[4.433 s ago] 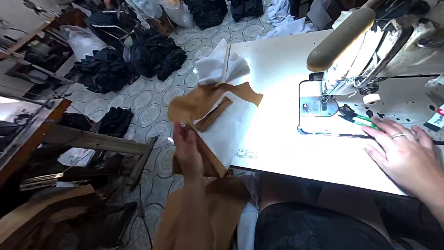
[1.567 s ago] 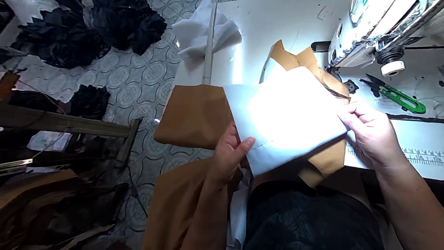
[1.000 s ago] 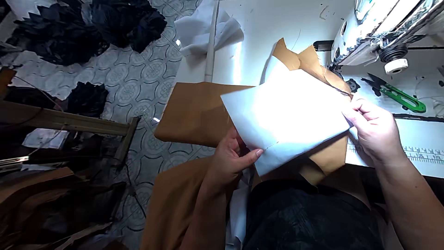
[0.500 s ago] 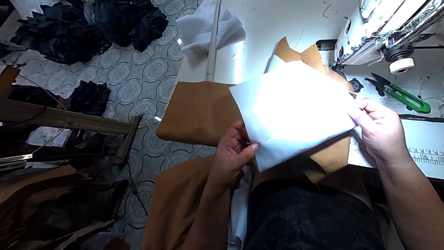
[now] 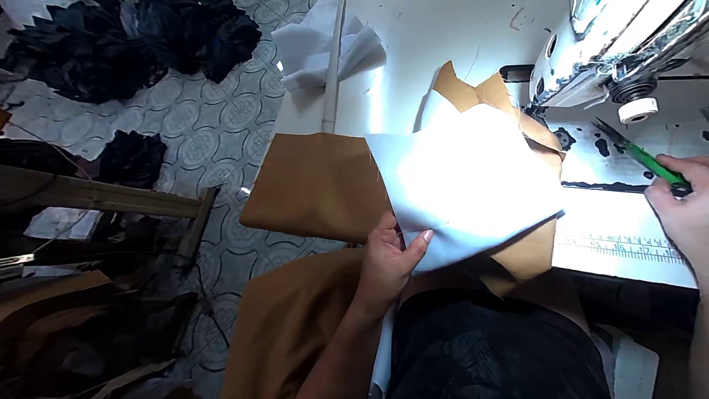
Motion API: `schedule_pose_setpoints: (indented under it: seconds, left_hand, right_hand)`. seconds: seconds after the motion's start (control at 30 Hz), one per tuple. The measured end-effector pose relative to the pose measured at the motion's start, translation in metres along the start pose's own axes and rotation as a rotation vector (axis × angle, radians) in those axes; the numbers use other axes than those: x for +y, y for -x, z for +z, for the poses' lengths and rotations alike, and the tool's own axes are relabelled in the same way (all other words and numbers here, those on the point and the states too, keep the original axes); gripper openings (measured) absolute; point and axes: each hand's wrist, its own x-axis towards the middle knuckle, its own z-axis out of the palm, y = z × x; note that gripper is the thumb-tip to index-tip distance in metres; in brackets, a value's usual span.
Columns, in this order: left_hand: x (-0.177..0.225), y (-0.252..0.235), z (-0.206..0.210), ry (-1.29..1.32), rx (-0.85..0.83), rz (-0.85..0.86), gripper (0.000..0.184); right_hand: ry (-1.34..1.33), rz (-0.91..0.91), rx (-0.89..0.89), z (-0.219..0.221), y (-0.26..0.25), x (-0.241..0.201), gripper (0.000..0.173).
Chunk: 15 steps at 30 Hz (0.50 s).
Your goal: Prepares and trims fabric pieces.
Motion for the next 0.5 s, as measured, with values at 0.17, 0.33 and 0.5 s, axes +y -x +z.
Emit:
schedule_pose_setpoints:
  seconds: [0.17,0.33,0.5]
  left_hand:
    - [0.001,-0.001,0.006,0.030,-0.011,0.006,0.037]
    - [0.007,0.001,0.008,0.008,-0.003,-0.029,0.037]
    - [0.005,0.000,0.011,0.052,-0.010,-0.002,0.039]
  right_hand:
    - [-0.122,0.049,0.059,-0.009,0.011,-0.029,0.043]
    - [-1.226,0.175,-0.303,-0.018,0.048,-0.098,0.037]
    - [-1.954,0.185,-0.939,-0.008,0.081,-0.143,0.031]
